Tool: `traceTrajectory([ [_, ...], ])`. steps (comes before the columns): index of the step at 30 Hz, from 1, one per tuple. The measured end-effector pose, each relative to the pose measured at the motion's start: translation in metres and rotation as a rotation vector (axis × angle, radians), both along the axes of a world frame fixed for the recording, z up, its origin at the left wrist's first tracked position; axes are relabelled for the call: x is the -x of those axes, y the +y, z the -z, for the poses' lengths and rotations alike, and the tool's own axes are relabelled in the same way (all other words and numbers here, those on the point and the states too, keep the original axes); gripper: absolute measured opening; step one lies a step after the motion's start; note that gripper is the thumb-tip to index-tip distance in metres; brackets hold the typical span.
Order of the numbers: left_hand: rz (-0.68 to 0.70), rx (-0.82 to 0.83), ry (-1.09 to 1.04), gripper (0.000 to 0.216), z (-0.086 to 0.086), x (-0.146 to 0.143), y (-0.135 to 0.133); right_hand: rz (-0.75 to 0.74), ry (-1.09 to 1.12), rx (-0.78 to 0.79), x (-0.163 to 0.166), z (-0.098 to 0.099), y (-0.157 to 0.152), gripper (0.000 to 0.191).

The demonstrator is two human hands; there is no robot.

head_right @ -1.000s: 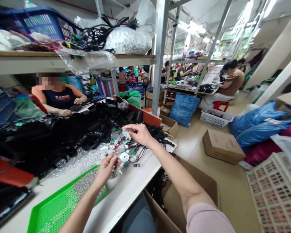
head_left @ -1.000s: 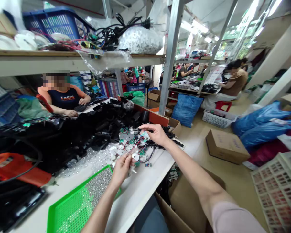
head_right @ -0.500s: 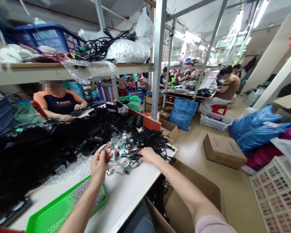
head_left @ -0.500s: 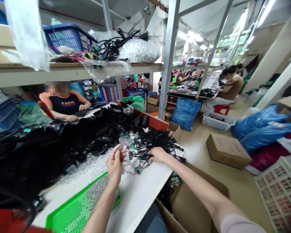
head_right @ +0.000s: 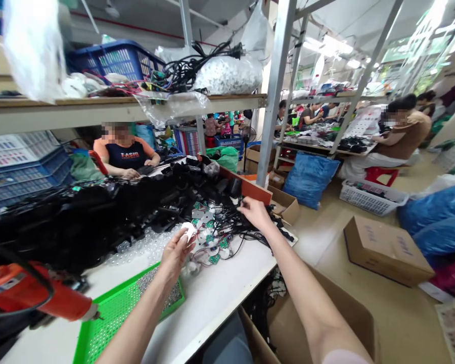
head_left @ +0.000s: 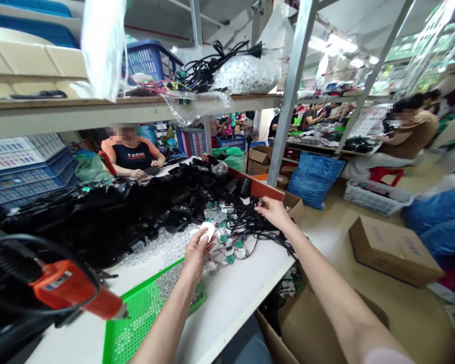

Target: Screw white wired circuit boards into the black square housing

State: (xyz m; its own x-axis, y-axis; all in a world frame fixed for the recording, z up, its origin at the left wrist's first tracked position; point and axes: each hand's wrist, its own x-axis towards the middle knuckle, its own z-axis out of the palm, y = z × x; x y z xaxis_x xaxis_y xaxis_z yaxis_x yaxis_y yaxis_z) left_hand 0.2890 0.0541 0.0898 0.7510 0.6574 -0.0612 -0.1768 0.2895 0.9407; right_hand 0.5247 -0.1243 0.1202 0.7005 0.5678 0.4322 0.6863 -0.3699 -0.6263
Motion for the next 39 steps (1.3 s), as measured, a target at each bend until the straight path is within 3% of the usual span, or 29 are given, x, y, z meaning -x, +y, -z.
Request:
traceTrajectory([
  [4,-0.013,-0.152,0.014,0.059,-0.015,0.004,-0.007,0.125,-0.039,-0.142,0.002,-0.016,0.003,0.015],
  [6,-0.032,-0.212,0.005,0.056,-0.023,0.008,-0.011,0.191,-0.045,-0.226,0.005,-0.025,0.001,0.029],
  [8,-0.075,-0.247,-0.019,0.052,-0.029,0.012,-0.014,0.257,-0.040,-0.392,0.009,-0.034,-0.005,0.049],
  [10,-0.105,-0.246,-0.043,0.051,-0.032,0.016,-0.016,0.303,-0.050,-0.555,0.016,-0.043,-0.017,0.057],
  [12,-0.078,-0.196,-0.054,0.055,-0.033,0.018,-0.018,0.327,-0.105,-0.578,0.025,-0.049,-0.031,0.045],
  [16,0.115,-0.148,-0.003,0.053,-0.026,0.015,-0.021,0.274,-0.144,-0.420,0.048,-0.049,-0.056,0.030],
  [22,0.118,-0.083,-0.023,0.054,-0.009,0.007,-0.020,0.199,0.061,-0.674,0.082,-0.040,-0.083,0.027],
  [27,0.122,-0.051,-0.018,0.050,-0.011,0.014,-0.025,0.145,0.169,-0.453,0.101,-0.036,-0.110,0.031],
  [30,0.099,-0.060,-0.035,0.050,-0.020,0.024,-0.029,0.024,0.385,-0.339,0.111,-0.020,-0.138,0.037],
  [32,0.090,-0.074,-0.039,0.048,-0.025,0.032,-0.031,-0.152,0.615,-0.186,0.126,0.002,-0.156,0.043],
  [35,0.070,-0.030,-0.042,0.047,-0.023,0.049,-0.033,-0.382,0.999,0.127,0.168,0.050,-0.172,0.054],
  [39,0.022,0.057,-0.006,0.045,-0.009,0.081,-0.039,-0.445,1.253,0.422,0.240,0.111,-0.172,0.054],
])
